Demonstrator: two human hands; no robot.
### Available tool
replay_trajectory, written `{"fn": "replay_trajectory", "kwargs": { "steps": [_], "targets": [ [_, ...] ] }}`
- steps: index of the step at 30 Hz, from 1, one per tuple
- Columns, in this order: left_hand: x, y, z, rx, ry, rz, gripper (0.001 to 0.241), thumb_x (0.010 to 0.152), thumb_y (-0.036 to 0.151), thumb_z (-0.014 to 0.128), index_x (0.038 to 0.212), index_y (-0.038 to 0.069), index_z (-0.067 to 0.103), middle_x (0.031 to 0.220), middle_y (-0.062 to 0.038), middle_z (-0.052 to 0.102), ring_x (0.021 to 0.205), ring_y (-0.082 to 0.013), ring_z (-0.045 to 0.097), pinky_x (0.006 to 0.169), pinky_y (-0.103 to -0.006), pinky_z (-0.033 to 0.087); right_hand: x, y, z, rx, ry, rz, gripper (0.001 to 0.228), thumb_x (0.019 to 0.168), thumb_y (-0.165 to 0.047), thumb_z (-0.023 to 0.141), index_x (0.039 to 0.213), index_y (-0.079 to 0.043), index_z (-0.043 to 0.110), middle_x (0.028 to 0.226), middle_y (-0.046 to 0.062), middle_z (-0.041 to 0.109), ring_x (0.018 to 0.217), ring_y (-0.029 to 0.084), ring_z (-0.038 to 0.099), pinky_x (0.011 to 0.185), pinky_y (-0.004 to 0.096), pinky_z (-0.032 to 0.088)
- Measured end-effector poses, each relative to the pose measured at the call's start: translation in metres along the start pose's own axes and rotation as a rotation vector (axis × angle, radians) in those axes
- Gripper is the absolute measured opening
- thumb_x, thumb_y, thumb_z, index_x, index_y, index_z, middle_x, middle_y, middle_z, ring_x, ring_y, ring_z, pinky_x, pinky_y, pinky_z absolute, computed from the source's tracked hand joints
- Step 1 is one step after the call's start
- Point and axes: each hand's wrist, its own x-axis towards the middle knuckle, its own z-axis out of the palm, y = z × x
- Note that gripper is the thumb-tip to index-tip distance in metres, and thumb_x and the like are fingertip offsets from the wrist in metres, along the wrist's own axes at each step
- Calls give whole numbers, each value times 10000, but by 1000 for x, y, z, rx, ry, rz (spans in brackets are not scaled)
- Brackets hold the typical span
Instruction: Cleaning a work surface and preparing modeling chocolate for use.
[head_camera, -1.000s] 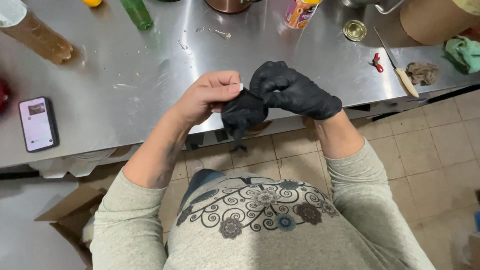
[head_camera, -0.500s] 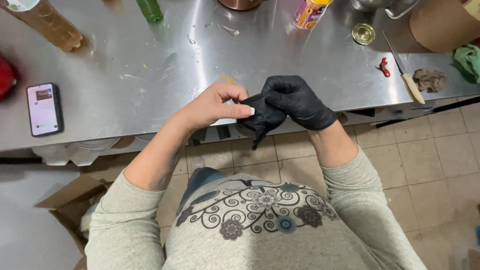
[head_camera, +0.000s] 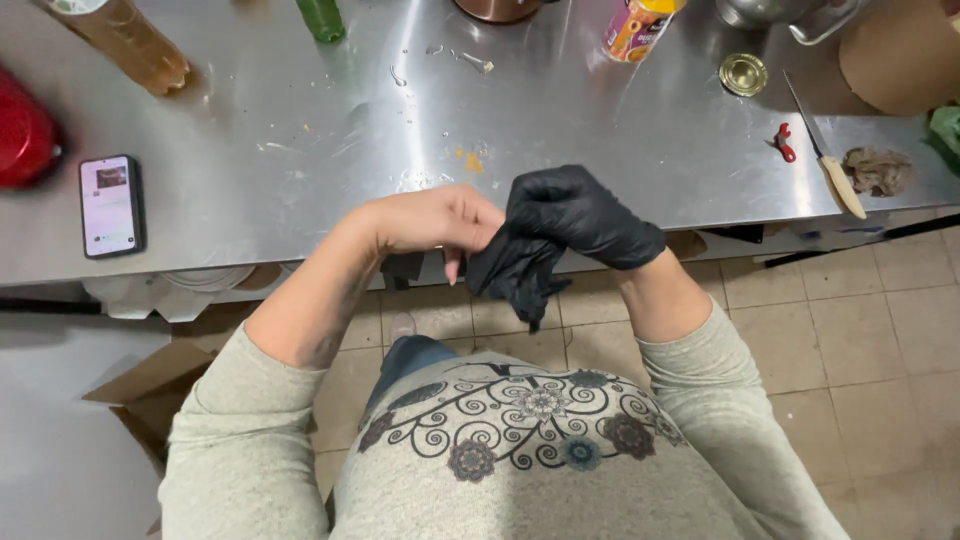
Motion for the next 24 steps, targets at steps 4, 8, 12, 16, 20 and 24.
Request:
{"fn": "replay_trajectory", "kwargs": {
  "steps": [4, 8, 12, 16, 20, 24],
  "targets": [
    [9, 2, 7, 312, -192, -190, 214, 853, 80, 647, 1039, 29, 741, 826, -17, 714, 711, -97, 679, 569, -274, 617, 3, -1, 12, -120, -140, -6, 212, 960, -185, 725, 857, -13, 658, 749, -48, 591, 747, 43, 508, 675, 253, 477],
    [9, 31, 28, 549, -150, -227, 491, 723, 92, 686, 1208, 164, 677, 928, -8, 723, 764, -137, 703, 572, -325, 628, 3, -23, 22, -172, -155, -54, 188, 955, -178, 734, 891, -3, 715, 724, -20, 629, 715, 48, 538, 664, 263, 491],
    [23, -41, 6, 841, -80, 609, 515, 722, 108, 760, 1230, 99, 674, 1090, -128, 730, 977, -312, 722, 807, -422, 598, -4, -44, 39, -203, -129, 37, 179, 925, -196, 752, 900, -19, 753, 724, 24, 702, 663, 64, 600, 611, 275, 518],
    [16, -17, 28, 1107, 270, 104, 346, 678, 231, 766, 999, 119, 696, 882, -133, 734, 854, -399, 682, 650, -506, 538, -10, -70, 54, -407, -91, 62, 208, 930, -257, 723, 934, -51, 751, 699, 83, 727, 577, 104, 684, 556, 272, 563],
    [3, 0, 42, 1108, 327, 179, 247, 720, 297, 745, 861, 98, 702, 778, -127, 710, 782, -407, 662, 607, -520, 507, -9, -53, 41, -471, -103, -148, 219, 958, -255, 733, 891, -46, 732, 701, 73, 713, 597, 72, 670, 595, 266, 525],
    [-14, 31, 57, 1266, 219, -46, 346, 869, 400, 729, 782, 66, 694, 768, -169, 678, 780, -373, 675, 688, -449, 531, -3, -22, 13, -356, -73, -202, 418, 982, -360, 749, 817, 14, 666, 650, 71, 553, 627, 102, 478, 594, 289, 459]
  ]
}}
